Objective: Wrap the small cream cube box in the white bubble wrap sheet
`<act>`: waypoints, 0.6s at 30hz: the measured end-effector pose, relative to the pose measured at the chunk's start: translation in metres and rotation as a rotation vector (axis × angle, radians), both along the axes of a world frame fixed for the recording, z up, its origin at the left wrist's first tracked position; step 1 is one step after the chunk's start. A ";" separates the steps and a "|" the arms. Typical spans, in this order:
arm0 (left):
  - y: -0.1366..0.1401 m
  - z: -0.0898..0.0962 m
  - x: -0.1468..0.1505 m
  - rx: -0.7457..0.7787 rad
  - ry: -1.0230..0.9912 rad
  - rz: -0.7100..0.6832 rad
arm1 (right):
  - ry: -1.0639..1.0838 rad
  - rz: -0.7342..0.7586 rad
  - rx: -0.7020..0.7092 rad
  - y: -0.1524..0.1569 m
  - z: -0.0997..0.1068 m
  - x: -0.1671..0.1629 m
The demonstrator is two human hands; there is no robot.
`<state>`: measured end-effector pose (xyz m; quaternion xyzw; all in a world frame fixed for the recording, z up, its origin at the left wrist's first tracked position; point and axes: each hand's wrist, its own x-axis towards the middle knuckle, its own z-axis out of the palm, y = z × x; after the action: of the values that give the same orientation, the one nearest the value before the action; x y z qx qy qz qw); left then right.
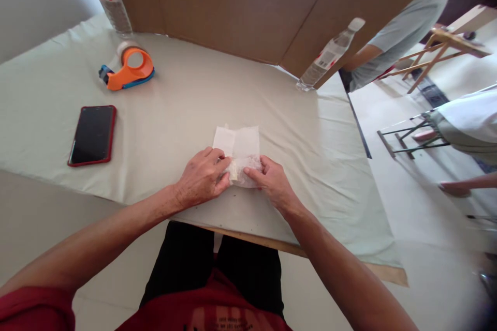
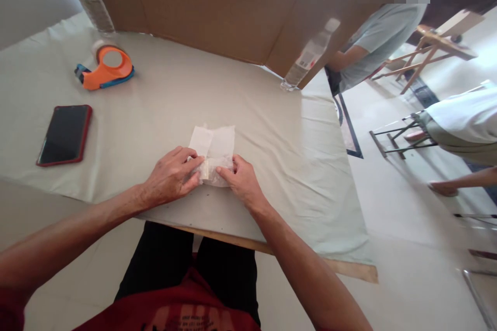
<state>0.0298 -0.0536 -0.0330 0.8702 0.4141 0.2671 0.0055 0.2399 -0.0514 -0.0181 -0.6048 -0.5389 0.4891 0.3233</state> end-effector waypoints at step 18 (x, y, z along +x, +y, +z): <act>0.001 0.003 0.002 -0.107 0.052 0.042 | 0.371 -0.027 -0.035 0.004 0.013 -0.035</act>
<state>0.0313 -0.0525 -0.0299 0.8664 0.4460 0.2217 0.0356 0.2048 -0.0477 -0.0050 -0.5169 -0.4531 0.5973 0.4132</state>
